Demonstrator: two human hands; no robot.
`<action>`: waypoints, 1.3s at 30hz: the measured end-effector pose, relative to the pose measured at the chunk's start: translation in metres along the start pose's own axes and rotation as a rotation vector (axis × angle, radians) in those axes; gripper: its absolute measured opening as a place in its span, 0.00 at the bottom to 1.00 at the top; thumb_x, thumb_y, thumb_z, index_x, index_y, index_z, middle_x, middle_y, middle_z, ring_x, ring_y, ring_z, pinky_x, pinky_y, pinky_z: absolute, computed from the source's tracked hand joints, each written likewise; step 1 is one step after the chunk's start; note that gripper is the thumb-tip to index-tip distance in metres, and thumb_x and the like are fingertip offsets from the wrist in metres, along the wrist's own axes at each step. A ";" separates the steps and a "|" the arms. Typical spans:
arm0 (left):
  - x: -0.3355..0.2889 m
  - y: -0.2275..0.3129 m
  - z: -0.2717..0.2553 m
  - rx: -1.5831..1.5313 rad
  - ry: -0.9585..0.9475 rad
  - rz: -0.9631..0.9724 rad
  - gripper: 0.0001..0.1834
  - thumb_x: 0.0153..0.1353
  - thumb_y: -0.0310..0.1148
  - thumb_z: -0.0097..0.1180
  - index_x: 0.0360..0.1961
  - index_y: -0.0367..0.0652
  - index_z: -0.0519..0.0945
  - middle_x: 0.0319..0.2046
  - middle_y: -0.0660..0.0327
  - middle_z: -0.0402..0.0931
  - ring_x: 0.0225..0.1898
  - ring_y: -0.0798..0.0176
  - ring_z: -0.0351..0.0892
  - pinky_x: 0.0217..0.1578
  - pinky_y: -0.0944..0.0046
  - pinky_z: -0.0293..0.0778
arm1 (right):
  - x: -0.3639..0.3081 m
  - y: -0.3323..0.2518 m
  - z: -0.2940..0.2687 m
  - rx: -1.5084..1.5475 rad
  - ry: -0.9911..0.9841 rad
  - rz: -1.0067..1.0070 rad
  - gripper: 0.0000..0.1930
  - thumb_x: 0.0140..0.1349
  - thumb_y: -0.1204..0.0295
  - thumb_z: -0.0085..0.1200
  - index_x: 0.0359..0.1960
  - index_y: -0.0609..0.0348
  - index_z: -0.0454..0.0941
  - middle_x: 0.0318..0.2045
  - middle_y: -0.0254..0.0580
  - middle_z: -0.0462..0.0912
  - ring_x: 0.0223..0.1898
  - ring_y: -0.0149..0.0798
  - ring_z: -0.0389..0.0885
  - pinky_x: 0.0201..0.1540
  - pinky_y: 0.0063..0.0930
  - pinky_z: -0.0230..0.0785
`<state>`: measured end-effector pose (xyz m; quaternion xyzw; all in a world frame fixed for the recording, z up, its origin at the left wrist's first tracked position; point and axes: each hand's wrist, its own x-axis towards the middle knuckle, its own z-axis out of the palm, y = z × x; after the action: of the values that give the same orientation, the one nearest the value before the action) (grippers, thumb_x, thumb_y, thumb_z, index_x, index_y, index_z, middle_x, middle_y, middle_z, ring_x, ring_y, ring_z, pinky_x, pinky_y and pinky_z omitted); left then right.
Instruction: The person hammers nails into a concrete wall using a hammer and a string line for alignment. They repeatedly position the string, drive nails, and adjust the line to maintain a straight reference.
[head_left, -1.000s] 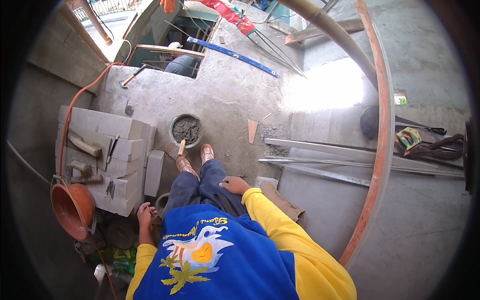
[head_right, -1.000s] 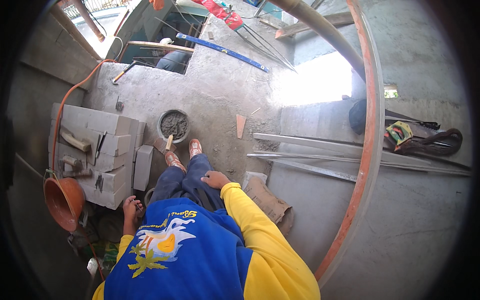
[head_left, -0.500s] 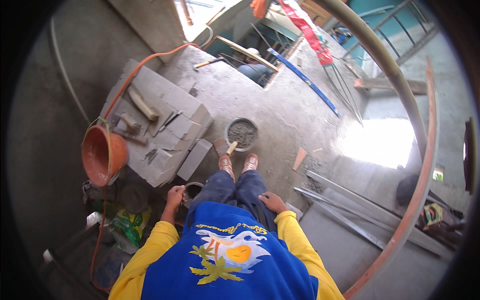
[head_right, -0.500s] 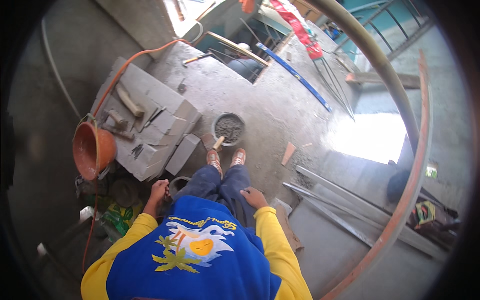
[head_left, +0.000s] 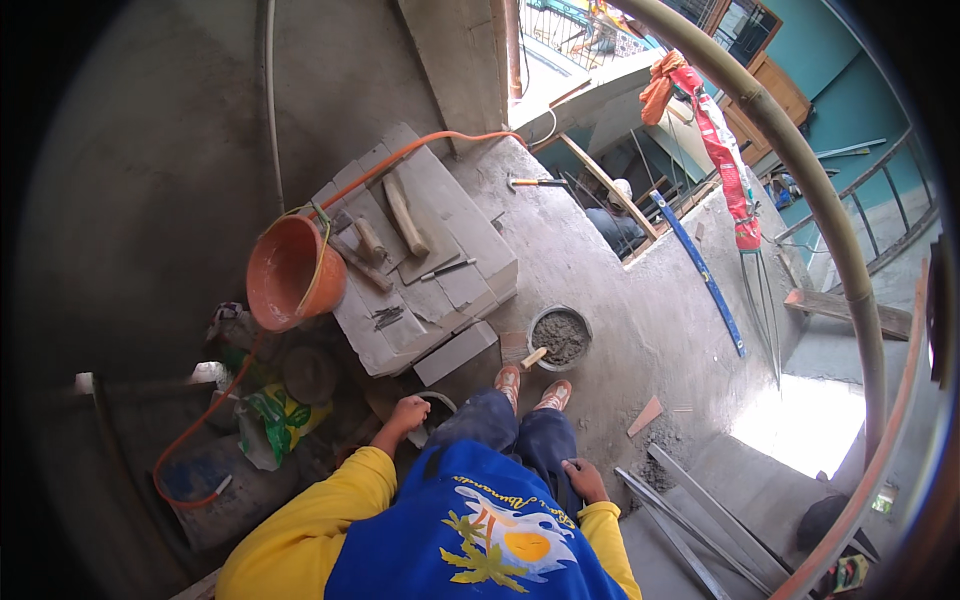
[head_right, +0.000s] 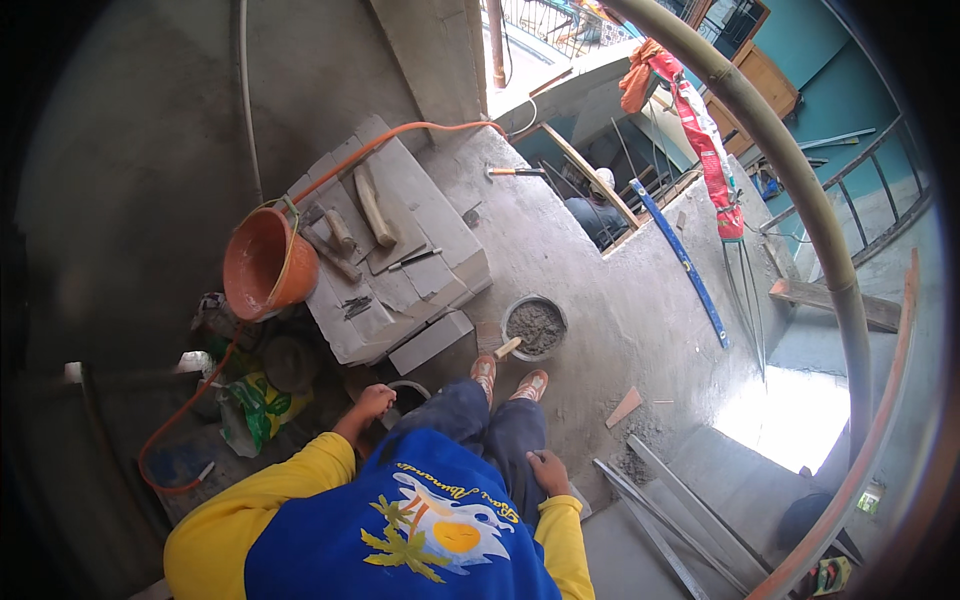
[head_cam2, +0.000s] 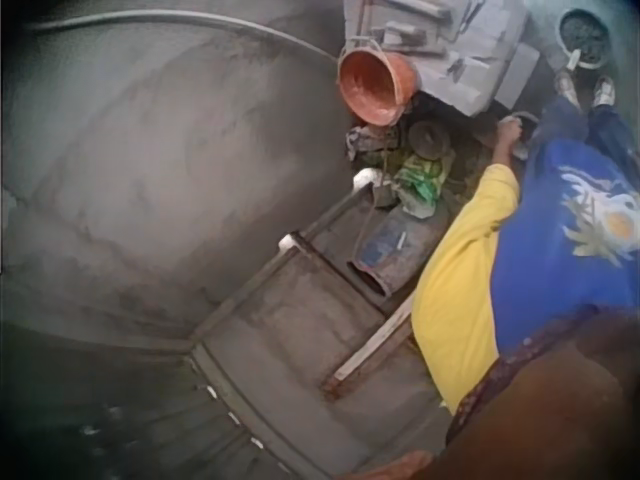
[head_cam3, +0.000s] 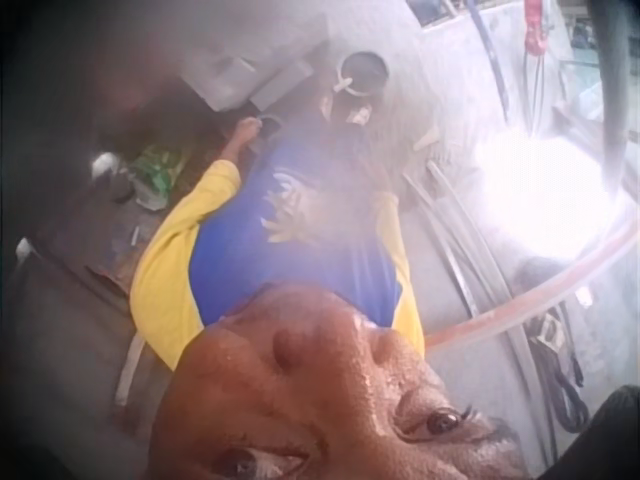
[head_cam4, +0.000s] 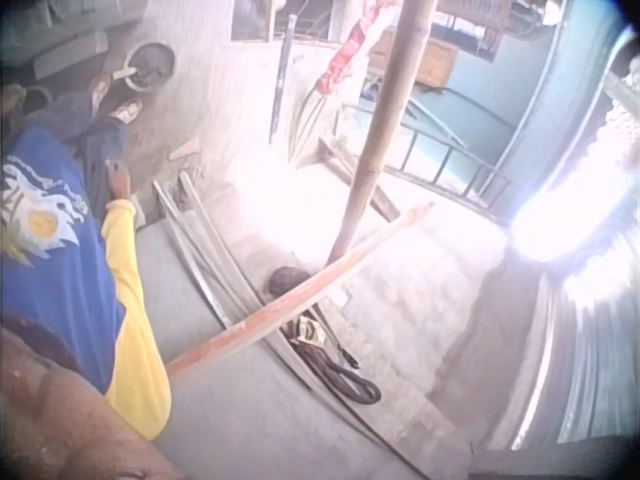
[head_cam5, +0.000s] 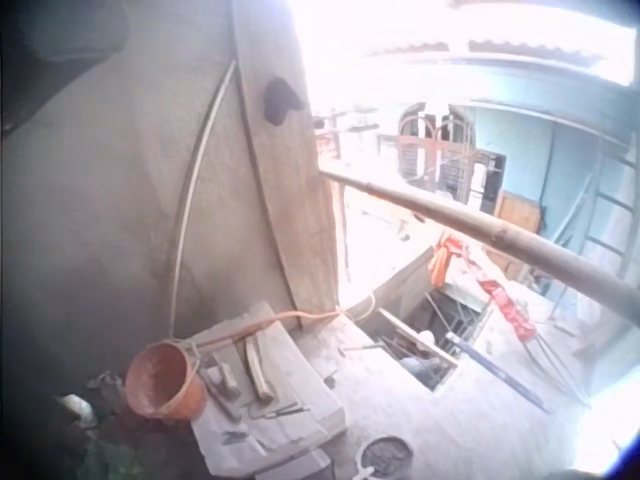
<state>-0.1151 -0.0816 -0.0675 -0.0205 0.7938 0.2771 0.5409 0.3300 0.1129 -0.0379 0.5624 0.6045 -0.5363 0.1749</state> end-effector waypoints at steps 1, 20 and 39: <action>0.000 -0.001 0.000 0.011 -0.003 -0.001 0.07 0.62 0.34 0.59 0.32 0.42 0.81 0.21 0.65 0.76 0.17 0.70 0.70 0.16 0.65 0.61 | 0.001 0.003 0.000 0.004 -0.001 -0.006 0.29 0.68 0.48 0.57 0.56 0.62 0.83 0.54 0.59 0.85 0.59 0.58 0.82 0.63 0.44 0.71; 0.005 0.010 0.002 0.022 0.095 0.148 0.13 0.64 0.40 0.59 0.34 0.39 0.82 0.25 0.61 0.81 0.22 0.66 0.78 0.26 0.62 0.73 | -0.001 0.004 0.005 0.088 0.062 -0.030 0.24 0.69 0.55 0.59 0.53 0.65 0.85 0.48 0.54 0.89 0.51 0.44 0.86 0.58 0.35 0.73; 0.011 -0.003 0.008 0.008 0.104 0.113 0.13 0.68 0.39 0.61 0.37 0.38 0.83 0.26 0.61 0.81 0.25 0.65 0.80 0.30 0.62 0.76 | 0.000 -0.002 -0.002 0.128 0.034 -0.009 0.22 0.70 0.58 0.59 0.53 0.66 0.85 0.47 0.51 0.89 0.50 0.40 0.85 0.57 0.33 0.73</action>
<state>-0.1121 -0.0775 -0.0807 0.0121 0.8218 0.3026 0.4826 0.3287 0.1153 -0.0360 0.5786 0.5745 -0.5650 0.1259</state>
